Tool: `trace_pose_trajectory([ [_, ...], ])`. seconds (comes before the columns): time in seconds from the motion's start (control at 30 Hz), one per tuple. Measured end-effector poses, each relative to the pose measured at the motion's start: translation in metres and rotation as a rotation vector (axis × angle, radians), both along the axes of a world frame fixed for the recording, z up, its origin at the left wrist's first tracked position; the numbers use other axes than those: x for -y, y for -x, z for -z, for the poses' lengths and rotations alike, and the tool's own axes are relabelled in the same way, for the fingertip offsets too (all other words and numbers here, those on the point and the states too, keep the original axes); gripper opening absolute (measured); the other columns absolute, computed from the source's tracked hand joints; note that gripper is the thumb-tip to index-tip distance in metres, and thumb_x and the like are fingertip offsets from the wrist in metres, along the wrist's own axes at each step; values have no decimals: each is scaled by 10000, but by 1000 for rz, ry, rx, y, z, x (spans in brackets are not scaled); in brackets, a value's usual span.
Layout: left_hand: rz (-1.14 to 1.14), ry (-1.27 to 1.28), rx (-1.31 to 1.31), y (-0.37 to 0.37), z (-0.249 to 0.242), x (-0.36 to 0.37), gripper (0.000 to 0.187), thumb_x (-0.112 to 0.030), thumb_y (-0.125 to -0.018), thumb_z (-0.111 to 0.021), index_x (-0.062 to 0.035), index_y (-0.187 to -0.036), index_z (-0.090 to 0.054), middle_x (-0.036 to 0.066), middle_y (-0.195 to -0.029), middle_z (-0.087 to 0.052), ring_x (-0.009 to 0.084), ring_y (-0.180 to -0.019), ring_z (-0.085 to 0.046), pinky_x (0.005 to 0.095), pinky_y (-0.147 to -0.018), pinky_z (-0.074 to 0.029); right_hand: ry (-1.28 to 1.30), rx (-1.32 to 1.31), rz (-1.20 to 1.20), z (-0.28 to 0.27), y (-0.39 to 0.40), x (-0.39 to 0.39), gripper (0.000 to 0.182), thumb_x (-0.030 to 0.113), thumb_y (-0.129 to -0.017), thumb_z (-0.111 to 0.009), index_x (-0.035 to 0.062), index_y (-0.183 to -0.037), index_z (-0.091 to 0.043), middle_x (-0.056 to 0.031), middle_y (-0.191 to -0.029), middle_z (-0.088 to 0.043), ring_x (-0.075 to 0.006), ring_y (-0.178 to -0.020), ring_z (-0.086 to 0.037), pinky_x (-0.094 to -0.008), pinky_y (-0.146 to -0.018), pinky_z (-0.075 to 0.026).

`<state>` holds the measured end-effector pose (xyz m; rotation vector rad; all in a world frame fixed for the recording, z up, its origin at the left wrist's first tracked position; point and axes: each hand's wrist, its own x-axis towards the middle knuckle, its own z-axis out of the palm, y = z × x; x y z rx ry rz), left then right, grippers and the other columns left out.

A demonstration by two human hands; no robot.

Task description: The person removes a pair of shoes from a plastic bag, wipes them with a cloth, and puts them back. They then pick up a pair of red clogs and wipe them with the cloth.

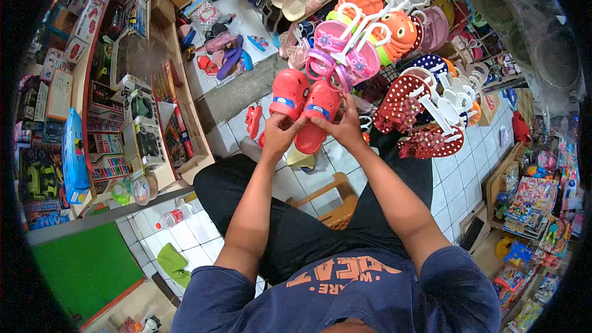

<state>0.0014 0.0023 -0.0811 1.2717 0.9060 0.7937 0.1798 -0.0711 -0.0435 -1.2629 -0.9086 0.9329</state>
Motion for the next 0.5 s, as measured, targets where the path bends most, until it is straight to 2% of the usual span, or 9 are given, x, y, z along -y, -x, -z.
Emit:
trace_pose_trajectory([
  [0.1,27,31,-13,2,-6,5,228,-169,-834,-796,-14,-964,-693,-3,-833,-667,47,-727,-593,217,-632,-459,23,-33,-40,7,-2,4,983,166,-678,-906,50,-1429,-282,-155,-1375,-448,-239,-1245,-517,-372,-1015,-477],
  [0.2,16,87,126,1,-15,5,261,-165,-828,-800,-8,-1001,-684,15,-890,-686,76,-777,-629,240,-690,-502,-13,-86,-35,0,1,3,985,143,-683,-902,36,-1428,-267,-159,-1355,-471,-241,-1195,-561,-389,-1002,-494],
  [0.27,63,157,178,4,-15,4,317,-155,-823,-801,-1,-1064,-663,32,-953,-698,103,-819,-654,262,-736,-524,-49,-131,-67,-1,2,4,1054,137,-665,-912,63,-1461,-225,-152,-1377,-449,-247,-1229,-535,-396,-1008,-493],
  [0.37,70,169,178,5,-20,5,351,-159,-831,-793,0,-1106,-643,39,-967,-699,111,-821,-660,265,-737,-526,-9,-97,-73,5,1,5,1096,129,-655,-915,78,-1480,-195,-147,-1405,-417,-256,-1260,-507,-398,-1004,-497],
  [0.5,79,210,170,7,-3,-3,369,-177,-853,-771,-5,-1145,-624,58,-1016,-696,129,-881,-668,283,-793,-534,-21,-111,-79,3,5,8,1108,132,-651,-916,84,-1482,-186,-146,-1440,-375,-264,-1282,-489,-404,-1010,-495],
])
